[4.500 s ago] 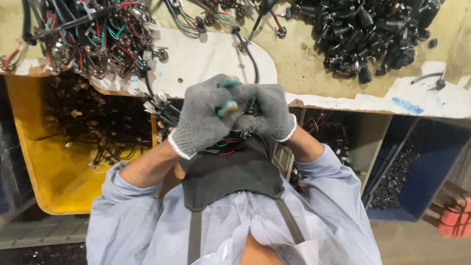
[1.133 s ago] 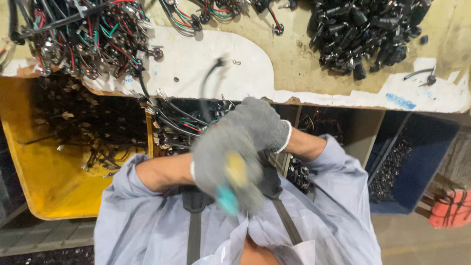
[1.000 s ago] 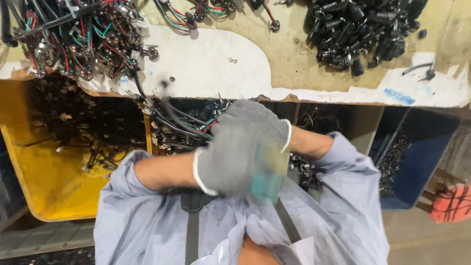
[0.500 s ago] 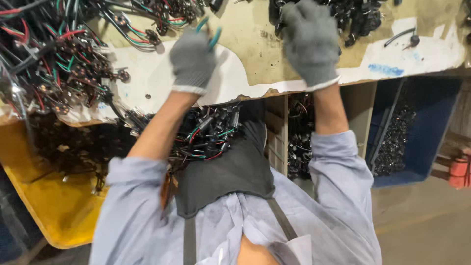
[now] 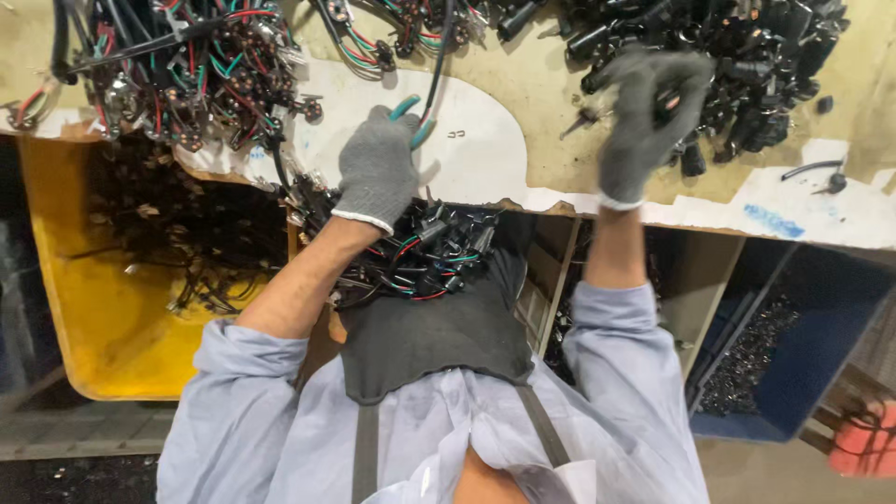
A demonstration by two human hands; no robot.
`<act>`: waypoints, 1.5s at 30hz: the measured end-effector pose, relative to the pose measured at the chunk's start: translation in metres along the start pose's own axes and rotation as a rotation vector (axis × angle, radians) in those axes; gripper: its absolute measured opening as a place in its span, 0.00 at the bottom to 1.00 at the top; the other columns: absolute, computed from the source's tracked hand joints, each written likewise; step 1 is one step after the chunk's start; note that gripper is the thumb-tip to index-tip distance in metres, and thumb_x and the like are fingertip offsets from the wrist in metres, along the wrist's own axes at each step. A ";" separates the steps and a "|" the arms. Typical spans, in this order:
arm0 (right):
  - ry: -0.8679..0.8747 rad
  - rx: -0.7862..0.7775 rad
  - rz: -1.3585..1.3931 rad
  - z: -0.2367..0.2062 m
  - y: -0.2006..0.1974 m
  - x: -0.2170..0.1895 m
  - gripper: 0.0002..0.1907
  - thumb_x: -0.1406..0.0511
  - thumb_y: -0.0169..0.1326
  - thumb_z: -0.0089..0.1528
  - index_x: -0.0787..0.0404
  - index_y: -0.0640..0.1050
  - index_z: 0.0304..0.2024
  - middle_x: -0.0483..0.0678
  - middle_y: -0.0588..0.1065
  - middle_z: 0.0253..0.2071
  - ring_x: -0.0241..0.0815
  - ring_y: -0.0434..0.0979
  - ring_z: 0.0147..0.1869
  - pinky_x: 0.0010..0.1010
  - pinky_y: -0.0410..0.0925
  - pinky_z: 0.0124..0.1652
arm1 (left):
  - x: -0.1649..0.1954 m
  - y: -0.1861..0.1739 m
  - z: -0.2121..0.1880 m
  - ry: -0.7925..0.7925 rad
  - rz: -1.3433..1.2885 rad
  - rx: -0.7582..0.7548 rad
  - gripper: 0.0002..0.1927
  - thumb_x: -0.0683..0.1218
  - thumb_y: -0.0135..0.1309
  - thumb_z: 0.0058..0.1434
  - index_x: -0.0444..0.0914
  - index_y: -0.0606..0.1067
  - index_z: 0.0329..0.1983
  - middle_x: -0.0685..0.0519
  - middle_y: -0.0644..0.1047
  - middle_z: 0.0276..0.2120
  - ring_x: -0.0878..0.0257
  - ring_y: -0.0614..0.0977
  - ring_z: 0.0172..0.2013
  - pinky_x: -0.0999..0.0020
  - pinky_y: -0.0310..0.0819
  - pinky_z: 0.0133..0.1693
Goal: The person wears work gloves and uses a pair of pliers-style wire strippers to strip insulation from the ends of red, green and black wires. They repeatedly pick up a wire, grip and pull the stripped end with the tool, and set the processed wire on the workbench among piles of similar wired connectors.
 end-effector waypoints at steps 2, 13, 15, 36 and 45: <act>0.039 -0.006 -0.137 -0.033 0.027 0.001 0.05 0.71 0.53 0.69 0.63 0.71 0.47 0.44 0.71 0.33 0.35 0.72 0.31 0.40 0.77 0.43 | 0.008 -0.018 0.002 0.040 0.039 -0.017 0.21 0.54 0.72 0.43 0.38 0.83 0.36 0.40 0.78 0.30 0.44 0.82 0.28 0.52 0.75 0.29; 0.037 -0.844 -0.333 -0.075 0.090 -0.070 0.35 0.44 0.63 0.58 0.62 0.76 0.55 0.50 0.79 0.40 0.51 0.81 0.43 0.38 0.71 0.44 | 0.052 -0.089 -0.052 0.009 -0.903 -0.145 0.15 0.39 0.64 0.61 0.36 0.82 0.51 0.47 0.84 0.40 0.64 0.84 0.37 0.69 0.79 0.41; 0.088 -0.850 -0.327 -0.078 0.092 -0.070 0.38 0.41 0.63 0.58 0.61 0.77 0.57 0.50 0.79 0.38 0.50 0.81 0.39 0.37 0.71 0.41 | 0.060 -0.091 -0.050 0.128 -0.790 -0.042 0.11 0.39 0.64 0.60 0.36 0.80 0.46 0.45 0.82 0.38 0.59 0.84 0.37 0.67 0.78 0.42; 0.087 -0.879 -0.418 -0.107 0.084 -0.049 0.39 0.37 0.65 0.48 0.61 0.77 0.42 0.50 0.72 0.27 0.53 0.76 0.31 0.40 0.68 0.35 | 0.048 -0.081 -0.070 -0.196 -0.924 -0.204 0.12 0.42 0.67 0.55 0.37 0.84 0.43 0.50 0.84 0.33 0.66 0.84 0.31 0.70 0.80 0.35; -0.011 -0.837 -0.428 -0.116 0.069 -0.044 0.43 0.35 0.65 0.44 0.63 0.77 0.42 0.51 0.72 0.28 0.56 0.76 0.32 0.41 0.68 0.35 | 0.036 -0.027 -0.083 -0.405 -1.365 -0.383 0.09 0.38 0.66 0.55 0.32 0.82 0.39 0.52 0.84 0.34 0.68 0.83 0.33 0.71 0.79 0.37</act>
Point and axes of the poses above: each hand's wrist, its own z-axis towards the middle knuckle, its own y-axis out of the palm, x = y × z, the point moved 3 cm from there along z, towards the middle knuckle
